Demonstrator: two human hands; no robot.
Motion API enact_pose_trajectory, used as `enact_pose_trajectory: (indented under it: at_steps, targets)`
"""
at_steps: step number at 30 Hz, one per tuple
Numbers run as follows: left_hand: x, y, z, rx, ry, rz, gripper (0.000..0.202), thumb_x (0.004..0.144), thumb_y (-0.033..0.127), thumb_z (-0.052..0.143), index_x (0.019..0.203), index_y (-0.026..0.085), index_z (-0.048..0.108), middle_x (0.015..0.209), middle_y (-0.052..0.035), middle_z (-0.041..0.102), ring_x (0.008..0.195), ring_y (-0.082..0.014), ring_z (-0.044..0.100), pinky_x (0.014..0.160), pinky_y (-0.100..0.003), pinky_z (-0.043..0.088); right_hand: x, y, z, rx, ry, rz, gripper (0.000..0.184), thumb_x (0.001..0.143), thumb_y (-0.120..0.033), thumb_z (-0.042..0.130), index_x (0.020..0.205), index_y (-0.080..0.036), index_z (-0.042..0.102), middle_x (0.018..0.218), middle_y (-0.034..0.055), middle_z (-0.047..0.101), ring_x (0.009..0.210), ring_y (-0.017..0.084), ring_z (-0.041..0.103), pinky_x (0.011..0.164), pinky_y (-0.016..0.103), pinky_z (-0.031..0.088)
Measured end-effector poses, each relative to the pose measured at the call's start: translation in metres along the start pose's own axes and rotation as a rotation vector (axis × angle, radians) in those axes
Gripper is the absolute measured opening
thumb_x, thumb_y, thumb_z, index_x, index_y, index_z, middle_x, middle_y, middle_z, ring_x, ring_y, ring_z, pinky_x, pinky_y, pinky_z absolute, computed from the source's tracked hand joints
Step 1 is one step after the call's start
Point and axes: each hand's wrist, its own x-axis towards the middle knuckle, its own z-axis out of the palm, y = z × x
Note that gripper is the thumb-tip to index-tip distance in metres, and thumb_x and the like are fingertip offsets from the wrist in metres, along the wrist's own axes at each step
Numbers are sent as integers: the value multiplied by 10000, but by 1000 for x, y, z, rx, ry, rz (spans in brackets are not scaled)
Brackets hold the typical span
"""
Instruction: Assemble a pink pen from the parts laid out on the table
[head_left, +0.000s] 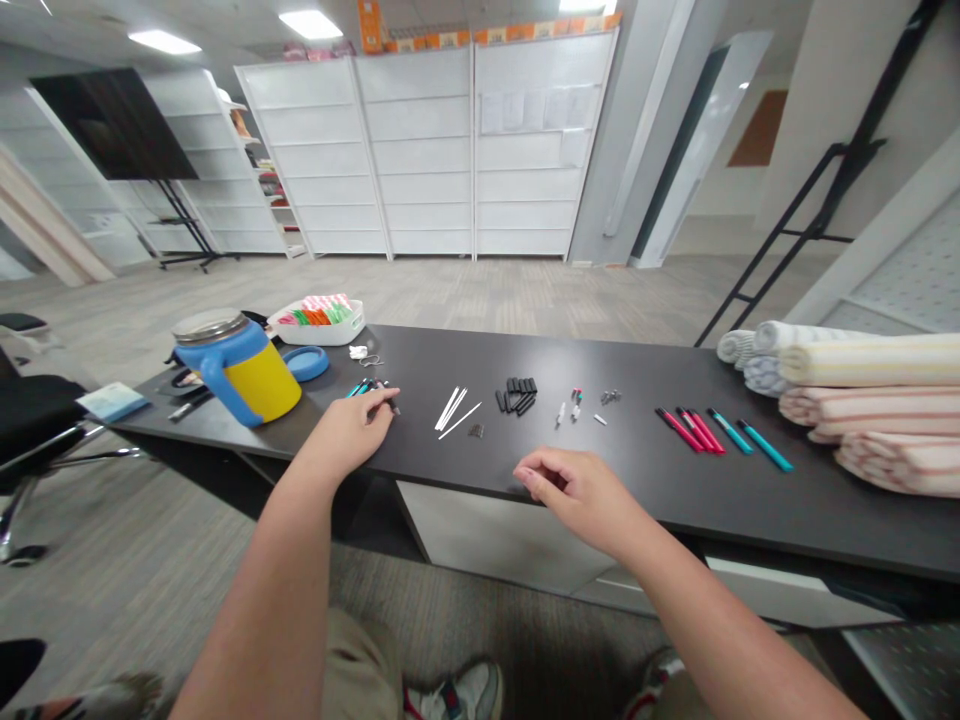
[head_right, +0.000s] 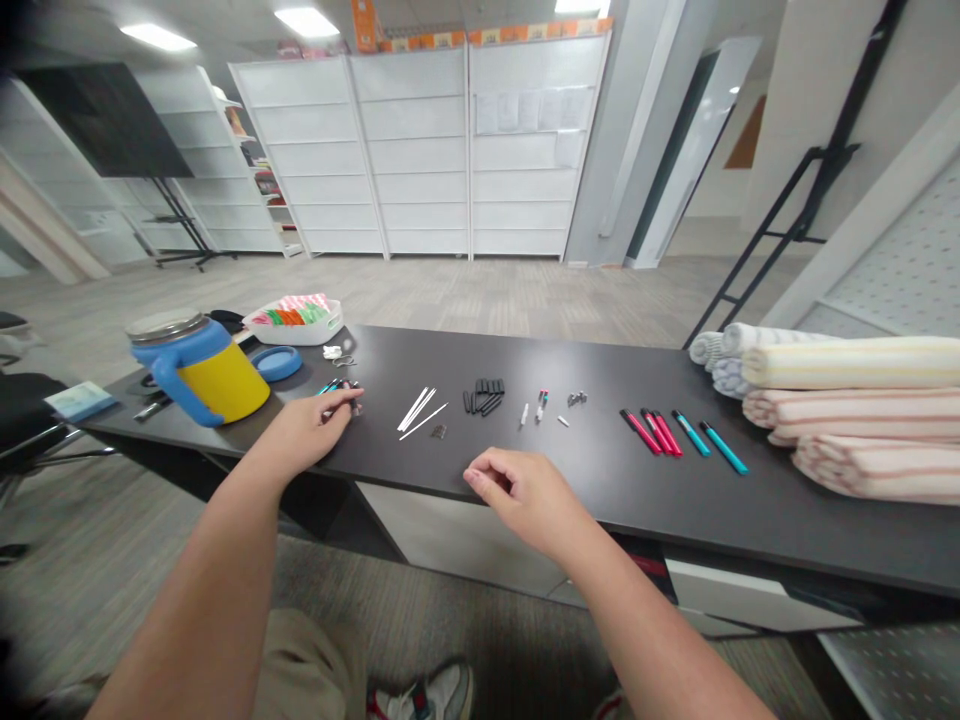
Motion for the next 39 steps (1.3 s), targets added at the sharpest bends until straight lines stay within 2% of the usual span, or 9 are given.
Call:
enact_pose_trajectory:
  at_steps: [3,6,8,11,16,19,27,33,39]
  targets:
    - [-1,1,-3,-37,15,-14,467,1017,501,437,1225,255,775,1154,-35,806,1078,-270,725,967,-329,509,0,0,0,0,1,-3,253,1035,-381,559,911,-237,726,795,-21,725,717,142,630,682,264,422]
    - [-1,1,-3,-78,-7,-48,482,1016,577,430,1069,264,793,1017,-19,814,982,-253,729,857,-311,497,0,0,1,-9,2,-7,259,1035,-378,554,905,-233,724,796,-16,728,717,144,635,681,267,424]
    - [-1,1,-2,-80,-34,-71,395,971,557,530,1041,259,779,916,-9,798,872,-237,719,768,-303,477,0,0,1,-15,0,-9,261,1036,-381,551,910,-235,727,799,-15,730,720,147,640,683,270,425]
    - [-1,2,-1,-33,-67,-81,246,937,408,597,1052,245,741,824,0,763,783,-219,698,716,-298,450,0,0,1,-18,0,-8,255,1033,-372,551,912,-235,729,805,-13,734,723,150,645,683,272,428]
    - [-2,5,0,108,13,-173,294,956,309,600,1227,195,613,989,-73,791,928,-272,734,753,-317,470,0,2,2,-24,-6,-16,264,1036,-375,543,915,-233,730,802,-10,735,723,151,648,681,273,431]
    - [-3,10,1,264,17,-223,225,975,299,567,1149,182,648,1056,-139,781,1013,-325,731,811,-355,495,0,2,2,-28,-4,-29,271,1039,-381,539,911,-232,726,804,-5,736,722,155,650,688,276,434]
    - [-9,24,0,489,87,-279,267,963,310,513,1006,176,740,1053,-177,757,1048,-370,689,852,-419,526,1,0,1,-35,-5,-25,248,1036,-359,548,911,-235,723,810,-13,736,732,151,649,692,272,429]
    - [-10,22,1,467,59,-414,275,897,317,556,1015,182,764,1081,-183,754,1038,-381,685,812,-431,544,0,1,1,-35,-3,-31,275,1043,-378,538,910,-228,726,790,-7,727,713,152,642,680,275,429]
    - [-8,15,3,399,55,-394,313,882,351,552,1021,189,781,1079,-210,759,1021,-415,691,797,-483,547,0,1,1,-39,-2,-32,275,1042,-379,536,905,-230,722,792,-7,729,713,158,645,682,281,432]
